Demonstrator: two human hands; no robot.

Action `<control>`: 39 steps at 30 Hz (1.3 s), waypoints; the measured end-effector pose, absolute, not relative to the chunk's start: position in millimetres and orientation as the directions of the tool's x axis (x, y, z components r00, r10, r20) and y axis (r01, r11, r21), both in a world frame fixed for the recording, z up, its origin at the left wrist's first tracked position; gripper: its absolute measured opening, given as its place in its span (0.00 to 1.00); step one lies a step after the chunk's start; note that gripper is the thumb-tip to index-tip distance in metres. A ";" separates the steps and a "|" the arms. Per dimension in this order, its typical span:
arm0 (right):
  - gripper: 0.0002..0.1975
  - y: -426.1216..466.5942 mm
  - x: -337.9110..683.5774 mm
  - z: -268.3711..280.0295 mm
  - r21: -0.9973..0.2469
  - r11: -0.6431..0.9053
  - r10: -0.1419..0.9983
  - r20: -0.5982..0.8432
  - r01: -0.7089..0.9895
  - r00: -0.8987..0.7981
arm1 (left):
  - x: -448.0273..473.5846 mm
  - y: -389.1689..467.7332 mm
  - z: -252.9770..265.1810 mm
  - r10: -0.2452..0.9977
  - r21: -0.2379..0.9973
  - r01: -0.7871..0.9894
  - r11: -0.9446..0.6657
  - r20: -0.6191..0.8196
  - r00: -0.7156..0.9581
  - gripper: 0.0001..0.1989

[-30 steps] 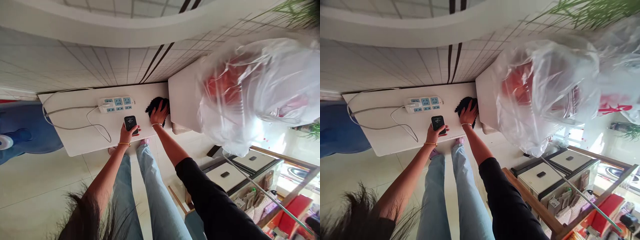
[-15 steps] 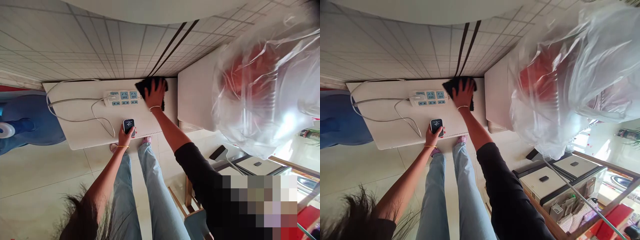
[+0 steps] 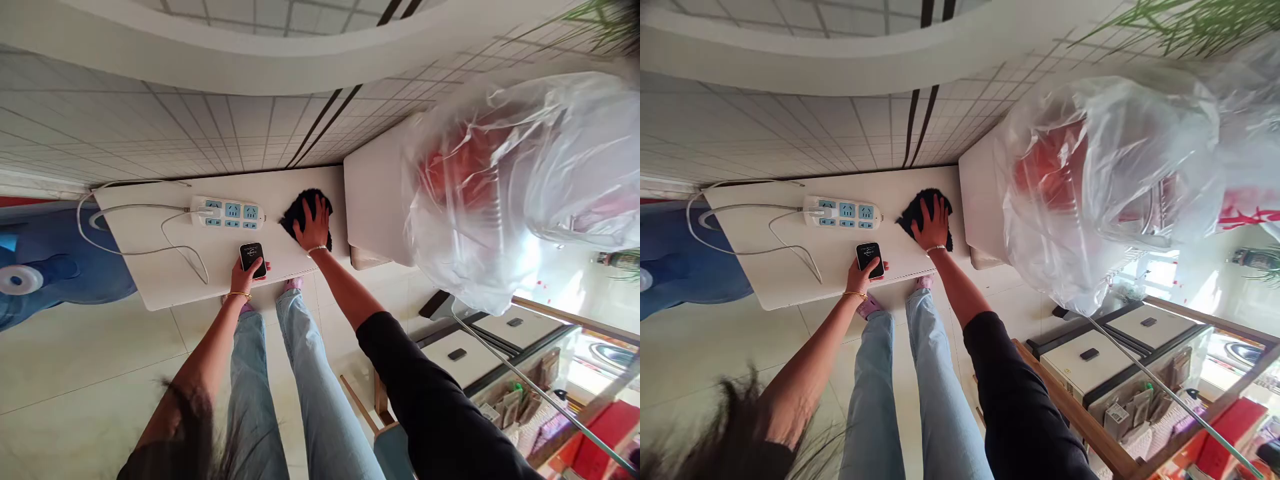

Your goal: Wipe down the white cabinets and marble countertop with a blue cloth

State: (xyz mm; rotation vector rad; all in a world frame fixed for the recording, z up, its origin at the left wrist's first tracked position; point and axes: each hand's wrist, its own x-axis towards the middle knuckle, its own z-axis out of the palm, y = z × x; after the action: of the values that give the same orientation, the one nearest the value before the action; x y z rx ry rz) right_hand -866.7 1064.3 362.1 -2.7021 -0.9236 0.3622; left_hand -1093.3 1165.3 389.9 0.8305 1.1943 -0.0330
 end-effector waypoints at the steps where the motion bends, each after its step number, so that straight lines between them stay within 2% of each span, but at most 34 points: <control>1: 0.35 1082.1 -861.0 358.1 -0.327 -0.782 0.589 -0.113 0.530 0.800 | -1093.8 1165.5 388.7 0.385 0.544 0.433 0.719 -0.830 0.403 0.31; 3: 0.36 1112.3 -857.9 354.2 -0.342 -0.790 0.560 -0.062 0.509 0.826 | -1093.6 1165.9 387.1 0.380 0.534 0.423 0.732 -0.835 0.397 0.32; 4: 0.35 1119.9 -861.9 355.3 -0.348 -0.770 0.586 -0.055 0.535 0.808 | -1093.0 1166.2 386.8 0.378 0.529 0.416 0.740 -0.838 0.392 0.32; 8: 0.31 1093.8 -894.2 376.8 -0.363 -0.569 0.817 -0.151 0.738 0.556 | -1087.5 1166.4 389.3 0.382 0.499 0.399 0.769 -0.860 0.339 0.31; 10: 0.29 1074.6 -896.0 386.1 -0.378 -0.520 0.854 -0.239 0.766 0.462 | -1084.7 1165.5 390.5 0.400 0.495 0.395 0.774 -0.865 0.302 0.30; 13: 0.29 1081.2 -870.9 385.7 -0.394 -0.594 0.804 -0.275 0.702 0.527 | -1083.6 1163.9 389.7 0.423 0.506 0.390 0.769 -0.861 0.284 0.29; 15: 0.29 1100.2 -854.6 380.3 -0.394 -0.673 0.730 -0.217 0.626 0.648 | -1084.4 1163.5 388.0 0.423 0.510 0.395 0.764 -0.858 0.291 0.29; 17: 0.30 1110.7 -853.1 377.7 -0.388 -0.704 0.692 -0.186 0.595 0.698 | -1085.0 1163.8 386.9 0.415 0.507 0.409 0.759 -0.860 0.296 0.30; 22: 0.29 1095.5 -873.0 385.4 -0.346 -0.675 0.737 -0.288 0.651 0.611 | -1081.6 1164.1 390.7 0.422 0.501 0.431 0.750 -0.865 0.271 0.29; 28: 0.29 1112.1 -854.0 381.6 -0.285 -0.699 0.713 -0.224 0.655 0.664 | -1079.1 1163.9 392.7 0.422 0.497 0.421 0.759 -0.867 0.264 0.28; 33: 0.29 1088.4 -883.3 393.8 -0.249 -0.693 0.717 -0.327 0.676 0.615 | -1079.5 1165.4 392.3 0.412 0.490 0.424 0.762 -0.871 0.266 0.28; 39: 0.30 1140.4 -844.0 376.8 -0.205 -0.754 0.656 -0.260 0.624 0.708 | -1080.5 1165.4 390.1 0.412 0.495 0.424 0.758 -0.868 0.277 0.27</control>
State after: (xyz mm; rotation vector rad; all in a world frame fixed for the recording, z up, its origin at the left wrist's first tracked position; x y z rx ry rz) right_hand -844.0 1140.4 376.8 -2.8088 -1.0551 0.4869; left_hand -1080.5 1165.4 390.1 0.7683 1.3296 -0.0086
